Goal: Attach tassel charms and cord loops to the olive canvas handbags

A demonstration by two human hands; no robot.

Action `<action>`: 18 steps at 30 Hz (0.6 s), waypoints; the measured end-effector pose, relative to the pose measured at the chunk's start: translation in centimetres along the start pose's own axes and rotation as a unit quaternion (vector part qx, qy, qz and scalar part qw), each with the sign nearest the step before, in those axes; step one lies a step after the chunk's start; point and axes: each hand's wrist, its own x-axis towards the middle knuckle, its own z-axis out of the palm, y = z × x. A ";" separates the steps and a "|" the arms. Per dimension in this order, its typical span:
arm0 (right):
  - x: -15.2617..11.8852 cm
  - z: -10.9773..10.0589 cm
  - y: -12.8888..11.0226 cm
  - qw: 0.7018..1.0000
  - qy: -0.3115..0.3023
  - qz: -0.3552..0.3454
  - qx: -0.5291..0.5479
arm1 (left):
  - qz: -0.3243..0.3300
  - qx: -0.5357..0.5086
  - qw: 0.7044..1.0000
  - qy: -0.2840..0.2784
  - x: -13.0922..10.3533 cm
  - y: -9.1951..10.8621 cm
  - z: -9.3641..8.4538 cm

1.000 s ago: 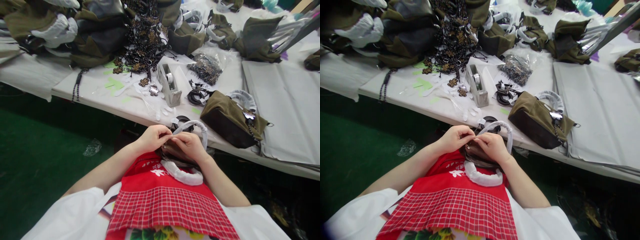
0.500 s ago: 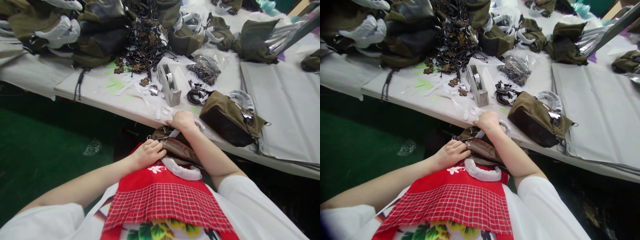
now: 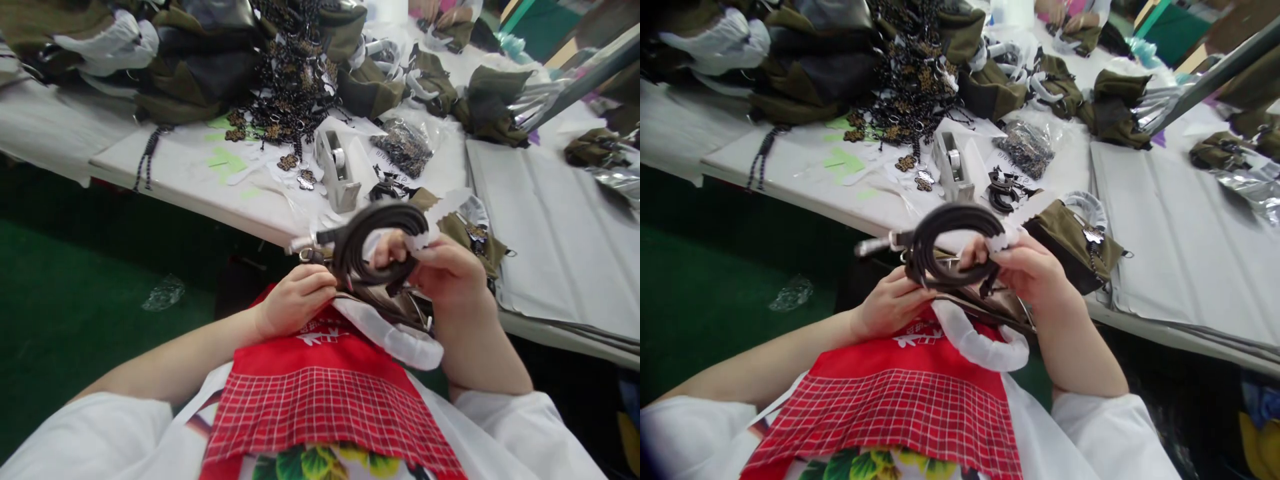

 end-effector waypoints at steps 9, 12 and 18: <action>-2.4 -0.4 7.2 0.947 -0.013 0.213 0.240 | -0.014 -0.072 0.997 -0.026 1.2 0.9 -2.6; -1.6 -1.6 8.3 0.964 -0.025 0.185 0.189 | -0.012 -0.096 0.995 -0.038 1.1 1.1 -3.1; 0.2 -4.0 8.5 0.959 -0.124 0.112 -0.229 | -0.084 -0.071 0.994 -0.005 -0.2 0.6 -3.9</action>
